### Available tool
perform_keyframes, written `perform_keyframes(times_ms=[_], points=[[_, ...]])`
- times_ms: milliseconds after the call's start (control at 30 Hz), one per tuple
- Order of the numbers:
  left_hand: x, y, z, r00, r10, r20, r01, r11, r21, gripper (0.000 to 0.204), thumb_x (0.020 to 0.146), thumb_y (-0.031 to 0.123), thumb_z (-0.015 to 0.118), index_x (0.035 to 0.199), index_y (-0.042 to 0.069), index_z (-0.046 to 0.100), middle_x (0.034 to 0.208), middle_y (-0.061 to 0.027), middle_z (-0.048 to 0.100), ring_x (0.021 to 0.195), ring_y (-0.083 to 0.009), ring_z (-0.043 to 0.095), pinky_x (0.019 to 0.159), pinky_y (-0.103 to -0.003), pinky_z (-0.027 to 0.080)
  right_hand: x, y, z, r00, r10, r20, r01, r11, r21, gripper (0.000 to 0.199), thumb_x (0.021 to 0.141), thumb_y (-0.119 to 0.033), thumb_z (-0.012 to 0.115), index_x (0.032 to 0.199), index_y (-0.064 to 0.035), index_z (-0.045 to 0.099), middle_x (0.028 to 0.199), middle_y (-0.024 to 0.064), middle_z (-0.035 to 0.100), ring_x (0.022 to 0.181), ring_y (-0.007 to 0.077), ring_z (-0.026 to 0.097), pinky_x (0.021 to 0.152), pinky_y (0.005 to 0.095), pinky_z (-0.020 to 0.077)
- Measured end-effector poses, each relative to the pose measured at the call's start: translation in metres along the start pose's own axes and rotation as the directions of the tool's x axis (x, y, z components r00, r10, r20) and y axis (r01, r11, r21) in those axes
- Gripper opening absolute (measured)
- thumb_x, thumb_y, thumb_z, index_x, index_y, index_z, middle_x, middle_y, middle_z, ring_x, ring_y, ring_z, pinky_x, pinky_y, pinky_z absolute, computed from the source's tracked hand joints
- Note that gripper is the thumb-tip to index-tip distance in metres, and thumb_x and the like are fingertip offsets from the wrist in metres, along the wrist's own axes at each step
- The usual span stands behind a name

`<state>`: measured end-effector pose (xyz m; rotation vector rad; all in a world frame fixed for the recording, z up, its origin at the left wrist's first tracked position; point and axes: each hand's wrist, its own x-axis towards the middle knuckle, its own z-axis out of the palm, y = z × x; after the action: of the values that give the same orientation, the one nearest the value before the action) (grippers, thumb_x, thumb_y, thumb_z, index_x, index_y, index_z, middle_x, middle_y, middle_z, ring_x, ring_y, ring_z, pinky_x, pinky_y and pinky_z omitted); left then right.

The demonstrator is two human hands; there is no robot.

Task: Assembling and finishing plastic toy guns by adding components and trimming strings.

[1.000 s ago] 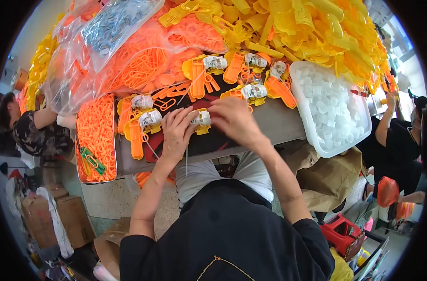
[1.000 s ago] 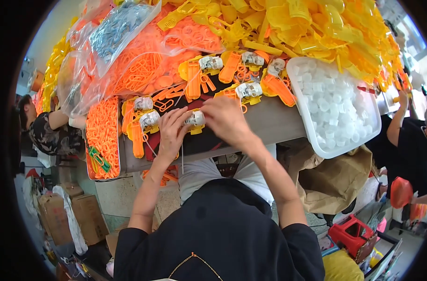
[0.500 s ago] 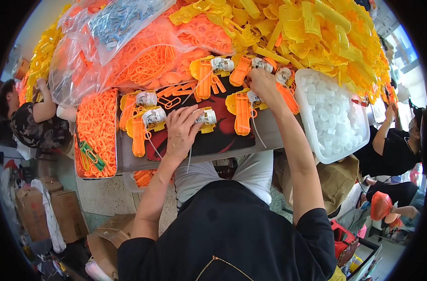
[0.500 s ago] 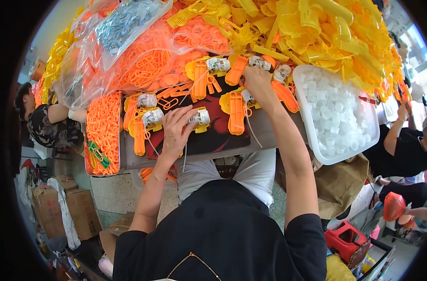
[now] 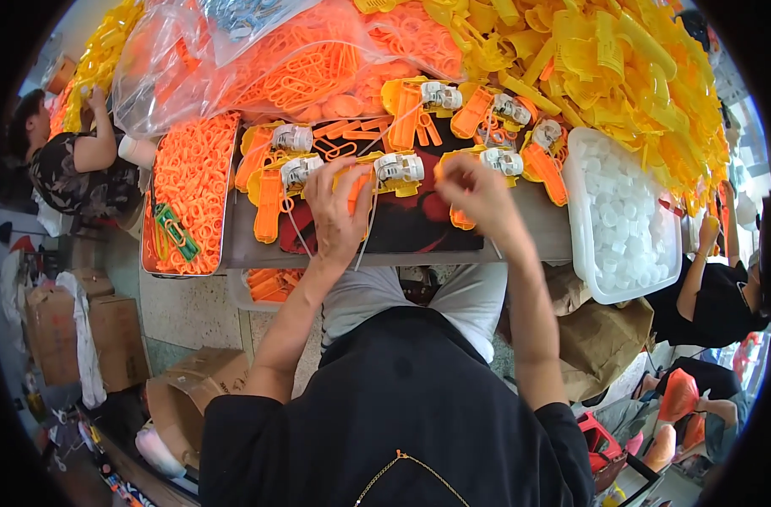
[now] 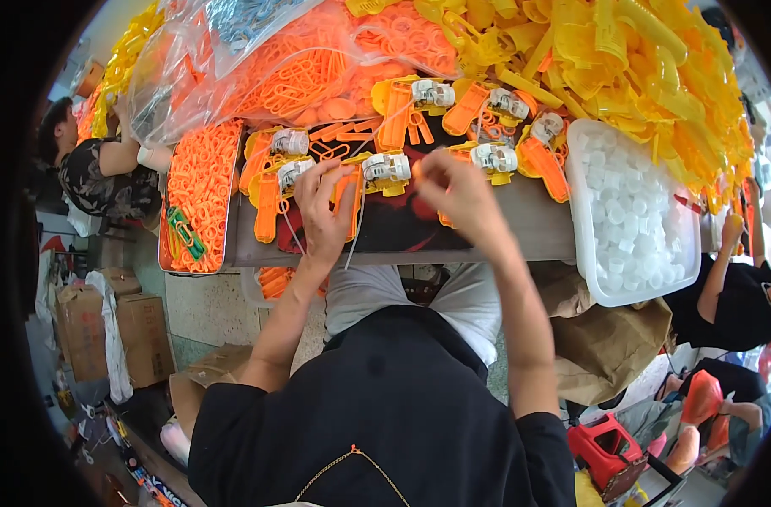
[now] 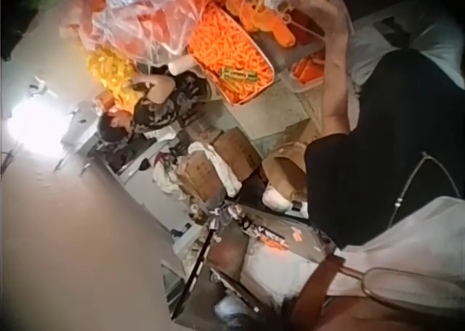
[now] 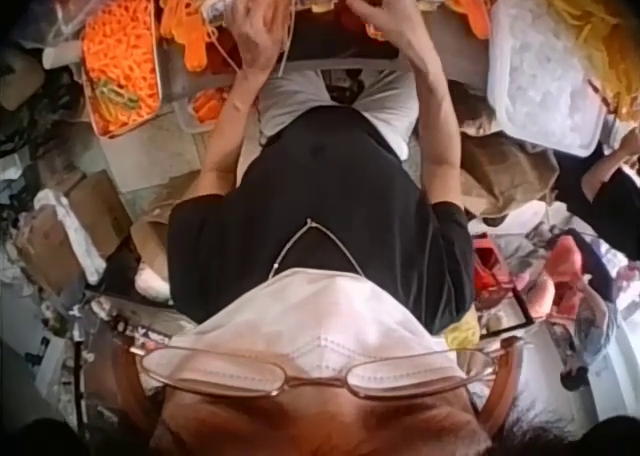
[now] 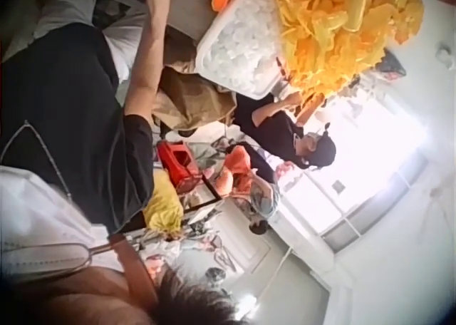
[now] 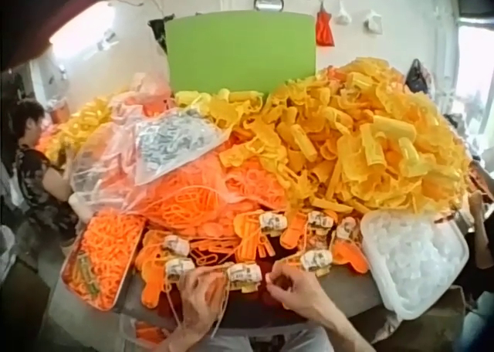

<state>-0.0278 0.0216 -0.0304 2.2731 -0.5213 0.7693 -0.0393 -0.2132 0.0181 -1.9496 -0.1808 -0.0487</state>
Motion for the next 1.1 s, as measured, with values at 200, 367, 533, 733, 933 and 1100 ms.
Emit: perform_keyframes(times_ms=[200,367,533,733,933,1100], points=[[-0.014,0.021,0.002,0.982,-0.071,0.176,0.040,0.984,0.172,0.040,0.077,0.024,0.082,0.108,0.012,0.059,0.112,-0.0080,0.054,0.110,-0.0303,0.051,0.098,-0.044,0.036,-0.044,0.019,0.070,0.974,0.183,-0.135,-0.212,0.946,-0.246,0.022,0.090,-0.017,0.068,0.087,0.0009,0.055,0.075,0.0195,0.065,0.068,0.0373,0.066,0.062,0.0457,0.0502],[-0.009,0.020,0.000,0.988,-0.064,0.143,0.023,0.962,0.274,0.030,0.076,0.015,0.078,0.101,0.011,0.061,0.104,-0.0054,0.057,0.104,-0.0266,0.055,0.096,-0.042,0.039,-0.042,0.020,0.074,0.949,0.088,-0.303,-0.199,0.913,-0.357,0.022,0.091,-0.020,0.070,0.095,-0.0019,0.058,0.061,0.0137,0.059,0.058,0.0341,0.062,0.056,0.0441,0.0467],[0.001,0.013,-0.006,0.996,-0.021,0.091,-0.002,0.971,0.240,0.019,0.080,0.011,0.075,0.092,0.010,0.061,0.105,-0.0051,0.062,0.103,-0.0255,0.058,0.095,-0.041,0.041,-0.056,0.007,0.063,0.972,-0.055,-0.226,-0.050,0.899,-0.434,0.021,0.093,-0.013,0.066,0.108,0.0005,0.060,0.084,0.0150,0.062,0.074,0.0345,0.064,0.066,0.0448,0.0503],[0.014,-0.008,0.002,0.973,0.078,0.216,-0.107,0.986,0.126,0.018,0.086,0.012,0.072,0.096,0.005,0.059,0.124,-0.0137,0.060,0.120,-0.0327,0.055,0.107,-0.046,0.038,-0.055,0.013,0.067,0.988,-0.156,0.012,0.114,0.660,-0.742,0.039,0.080,0.000,0.062,0.119,0.0005,0.063,0.116,0.0136,0.059,0.109,0.0293,0.058,0.092,0.0402,0.0486],[0.004,-0.007,0.017,0.987,0.086,0.136,-0.110,0.977,0.182,0.019,0.090,0.009,0.067,0.102,0.001,0.054,0.128,-0.0181,0.057,0.124,-0.0364,0.053,0.110,-0.047,0.038,-0.057,0.019,0.054,0.938,-0.331,0.102,0.269,0.512,-0.816,0.039,0.078,-0.005,0.062,0.118,-0.0040,0.066,0.120,0.0076,0.062,0.107,0.0250,0.057,0.102,0.0466,0.0386],[0.002,-0.008,0.018,0.988,0.014,0.152,-0.030,0.994,0.102,0.018,0.091,0.007,0.065,0.104,0.000,0.053,0.129,-0.0193,0.057,0.125,-0.0373,0.052,0.107,-0.047,0.040,-0.060,0.027,0.051,0.907,-0.418,0.043,0.340,0.670,-0.660,0.035,0.079,-0.010,0.073,0.114,-0.0097,0.069,0.111,0.0002,0.067,0.102,0.0214,0.058,0.099,0.0419,0.0359]])
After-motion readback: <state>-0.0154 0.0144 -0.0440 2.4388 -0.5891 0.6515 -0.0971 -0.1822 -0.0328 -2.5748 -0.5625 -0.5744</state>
